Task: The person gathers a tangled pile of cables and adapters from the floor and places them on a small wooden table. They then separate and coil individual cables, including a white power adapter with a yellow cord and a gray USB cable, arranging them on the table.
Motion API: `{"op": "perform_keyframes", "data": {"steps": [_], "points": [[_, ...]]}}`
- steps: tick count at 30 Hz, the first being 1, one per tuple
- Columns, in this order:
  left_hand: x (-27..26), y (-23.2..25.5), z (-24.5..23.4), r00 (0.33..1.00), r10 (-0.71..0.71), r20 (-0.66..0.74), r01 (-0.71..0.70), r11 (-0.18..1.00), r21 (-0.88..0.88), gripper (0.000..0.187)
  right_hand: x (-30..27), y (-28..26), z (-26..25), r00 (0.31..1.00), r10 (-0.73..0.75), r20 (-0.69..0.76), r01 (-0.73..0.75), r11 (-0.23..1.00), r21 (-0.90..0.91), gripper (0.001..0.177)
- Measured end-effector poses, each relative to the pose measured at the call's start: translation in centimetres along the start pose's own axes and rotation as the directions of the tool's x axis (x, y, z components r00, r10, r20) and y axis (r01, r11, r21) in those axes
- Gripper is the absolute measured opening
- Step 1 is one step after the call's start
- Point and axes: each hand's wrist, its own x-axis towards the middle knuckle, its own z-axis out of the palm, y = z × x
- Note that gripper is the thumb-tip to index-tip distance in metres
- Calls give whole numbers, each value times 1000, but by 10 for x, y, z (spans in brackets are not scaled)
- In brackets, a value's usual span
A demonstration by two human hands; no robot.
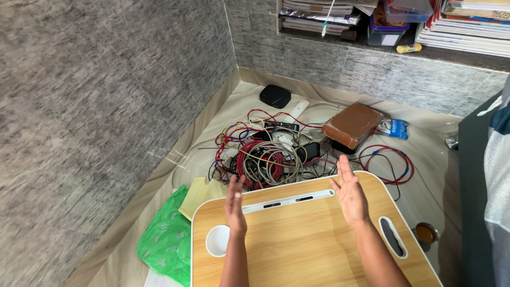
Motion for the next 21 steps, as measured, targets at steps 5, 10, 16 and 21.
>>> {"op": "perform_keyframes", "data": {"steps": [5, 10, 16, 21], "points": [[-10, -13, 8, 999, 2, 39, -14, 951, 310, 59, -2, 33, -5, 994, 45, -100, -66, 976, -208, 68], [-16, -15, 16, 990, 51, 131, -108, 871, 479, 53, -9, 70, -21, 991, 54, -118, -91, 939, -330, 63], [-20, -16, 25, 973, 25, 227, -190, 642, 743, 60, -20, 114, -21, 998, 20, -67, -54, 829, -557, 56], [-26, -12, 21, 960, 45, 278, -255, 559, 789, 64, -26, 123, -1, 992, -72, 105, 126, 429, -895, 54]]}}
